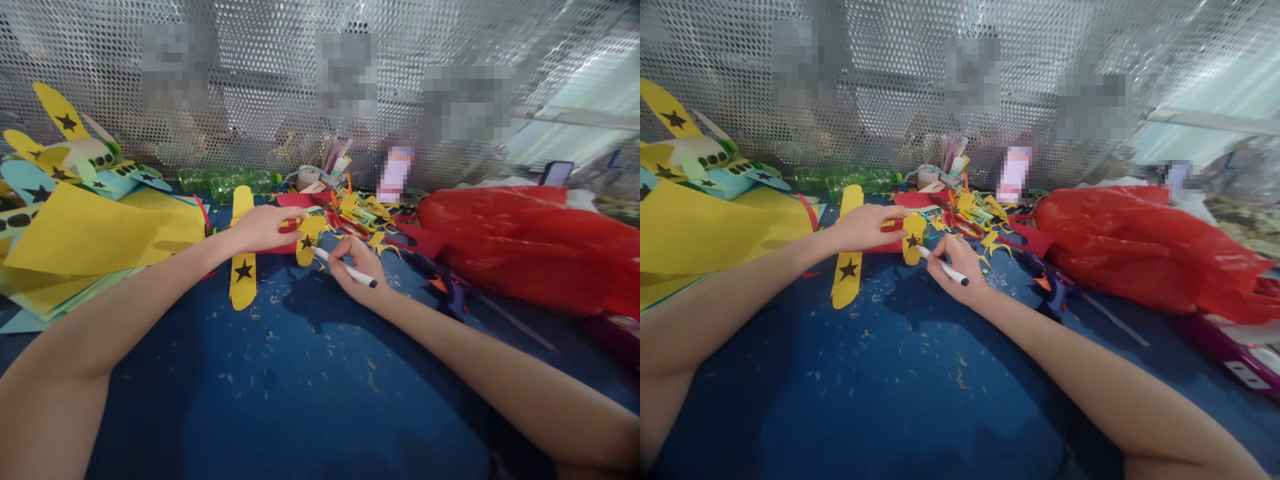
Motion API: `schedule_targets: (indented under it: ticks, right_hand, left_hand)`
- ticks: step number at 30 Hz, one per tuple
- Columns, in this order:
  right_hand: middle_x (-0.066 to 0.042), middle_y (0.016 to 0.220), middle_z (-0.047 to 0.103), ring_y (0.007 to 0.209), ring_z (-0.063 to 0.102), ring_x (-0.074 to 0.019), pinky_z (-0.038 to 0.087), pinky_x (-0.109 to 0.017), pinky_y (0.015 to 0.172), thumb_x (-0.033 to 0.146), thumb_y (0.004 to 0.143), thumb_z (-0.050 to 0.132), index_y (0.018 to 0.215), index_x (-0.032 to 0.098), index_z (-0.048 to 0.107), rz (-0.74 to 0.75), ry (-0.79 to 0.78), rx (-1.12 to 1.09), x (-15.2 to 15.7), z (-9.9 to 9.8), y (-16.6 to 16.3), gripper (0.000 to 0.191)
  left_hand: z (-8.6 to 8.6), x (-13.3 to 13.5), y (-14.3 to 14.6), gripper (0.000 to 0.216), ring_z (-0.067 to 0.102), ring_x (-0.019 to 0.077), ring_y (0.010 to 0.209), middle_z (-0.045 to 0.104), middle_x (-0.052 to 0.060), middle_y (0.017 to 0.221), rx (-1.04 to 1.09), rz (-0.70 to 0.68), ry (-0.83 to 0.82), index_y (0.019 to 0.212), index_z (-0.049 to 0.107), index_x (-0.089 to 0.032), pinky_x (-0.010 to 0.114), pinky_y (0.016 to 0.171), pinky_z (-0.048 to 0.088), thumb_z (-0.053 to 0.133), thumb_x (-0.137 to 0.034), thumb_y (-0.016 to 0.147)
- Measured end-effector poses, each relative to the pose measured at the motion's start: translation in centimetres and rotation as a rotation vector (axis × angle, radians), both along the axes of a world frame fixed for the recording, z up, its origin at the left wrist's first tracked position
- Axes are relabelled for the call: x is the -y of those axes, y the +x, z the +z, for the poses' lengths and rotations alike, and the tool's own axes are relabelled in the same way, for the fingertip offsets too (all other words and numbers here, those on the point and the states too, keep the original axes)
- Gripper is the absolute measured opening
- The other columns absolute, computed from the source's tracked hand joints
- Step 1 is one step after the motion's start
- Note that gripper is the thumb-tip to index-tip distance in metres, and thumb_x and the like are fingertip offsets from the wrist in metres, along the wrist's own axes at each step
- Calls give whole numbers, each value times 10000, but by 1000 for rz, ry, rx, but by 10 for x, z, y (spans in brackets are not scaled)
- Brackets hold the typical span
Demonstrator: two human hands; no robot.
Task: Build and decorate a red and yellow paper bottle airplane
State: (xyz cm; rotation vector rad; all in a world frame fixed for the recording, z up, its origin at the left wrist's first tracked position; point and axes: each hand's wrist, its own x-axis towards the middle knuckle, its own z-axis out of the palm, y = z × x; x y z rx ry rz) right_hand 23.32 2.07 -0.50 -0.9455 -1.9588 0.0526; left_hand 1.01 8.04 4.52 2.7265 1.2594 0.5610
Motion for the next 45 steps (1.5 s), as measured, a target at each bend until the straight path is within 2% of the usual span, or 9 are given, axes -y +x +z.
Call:
schedule_targets:
  ticks: [15, 29, 45]
  right_hand:
    - [23, 645, 518, 569, 505, -155, 411, -323, 579, 174, 787, 542, 719, 245, 414, 14, 9, -6, 0, 0, 0, 161]
    - [27, 635, 516, 565, 507, -153, 404, -319, 574, 177, 782, 547, 720, 243, 422, 10, 31, 0, 0, 0, 0, 154]
    - [23, 652, 517, 571, 512, -159, 410, -327, 586, 178, 787, 548, 723, 245, 421, 21, -1, -31, 1, 0, 0, 158]
  left_hand:
    - [0, 0, 0, 457, 644, 262, 1062, 681, 53, 1207, 4, -4, -2, 1260, 590, -251, 358, 870, 478, 537, -502, 881]
    - [0, 0, 0, 468, 653, 268, 1017, 697, 55, 1160, -12, 5, -7, 1268, 589, -253, 368, 843, 481, 523, -514, 885]
    - [-1, -1, -1, 451, 650, 259, 1050, 687, 46, 1200, 11, -8, 9, 1250, 595, -258, 356, 855, 484, 539, -510, 880]
